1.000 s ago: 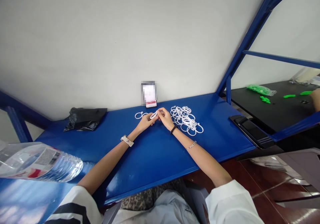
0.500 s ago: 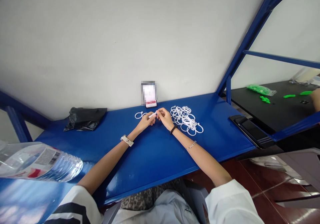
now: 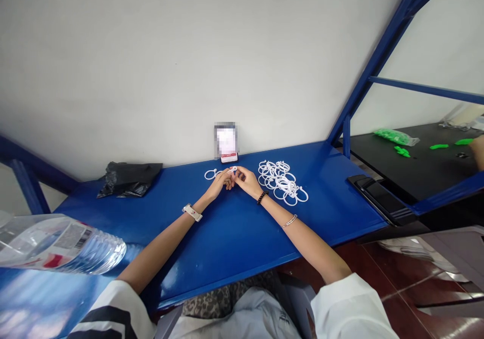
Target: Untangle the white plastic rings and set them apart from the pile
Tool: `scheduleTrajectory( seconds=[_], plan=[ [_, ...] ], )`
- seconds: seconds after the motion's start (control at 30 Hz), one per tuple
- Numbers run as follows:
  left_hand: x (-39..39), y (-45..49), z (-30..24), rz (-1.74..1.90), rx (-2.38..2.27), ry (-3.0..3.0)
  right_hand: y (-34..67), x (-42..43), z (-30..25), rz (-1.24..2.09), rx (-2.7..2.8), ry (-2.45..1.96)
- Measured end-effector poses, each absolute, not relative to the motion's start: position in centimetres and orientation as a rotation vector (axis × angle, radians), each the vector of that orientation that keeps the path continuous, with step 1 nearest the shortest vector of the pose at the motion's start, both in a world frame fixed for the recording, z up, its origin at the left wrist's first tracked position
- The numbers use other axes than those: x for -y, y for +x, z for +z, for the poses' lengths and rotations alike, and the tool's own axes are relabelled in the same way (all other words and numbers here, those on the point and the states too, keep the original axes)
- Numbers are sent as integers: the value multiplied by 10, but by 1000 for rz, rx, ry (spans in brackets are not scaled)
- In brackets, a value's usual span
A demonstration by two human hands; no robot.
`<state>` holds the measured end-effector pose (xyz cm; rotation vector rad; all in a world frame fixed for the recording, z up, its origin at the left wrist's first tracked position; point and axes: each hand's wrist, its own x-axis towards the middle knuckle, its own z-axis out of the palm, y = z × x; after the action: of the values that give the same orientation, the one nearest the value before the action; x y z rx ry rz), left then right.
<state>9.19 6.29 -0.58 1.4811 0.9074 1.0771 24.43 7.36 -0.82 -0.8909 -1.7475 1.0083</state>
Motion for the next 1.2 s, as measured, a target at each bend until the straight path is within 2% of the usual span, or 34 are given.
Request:
scheduleTrajectory(
  seconds=[0.1,0.37,1.2],
  plan=[
    [-63,92,-6,1080,-901,1483,244,-72,-8,1020,1800,-871],
    [-64,92,-8,1022,-896,1555,245,-72,-7,1370,1727,-789],
    [-66,90,-7,993,-890,1577,244,-72,-10,1250,1803,-739]
  ],
)
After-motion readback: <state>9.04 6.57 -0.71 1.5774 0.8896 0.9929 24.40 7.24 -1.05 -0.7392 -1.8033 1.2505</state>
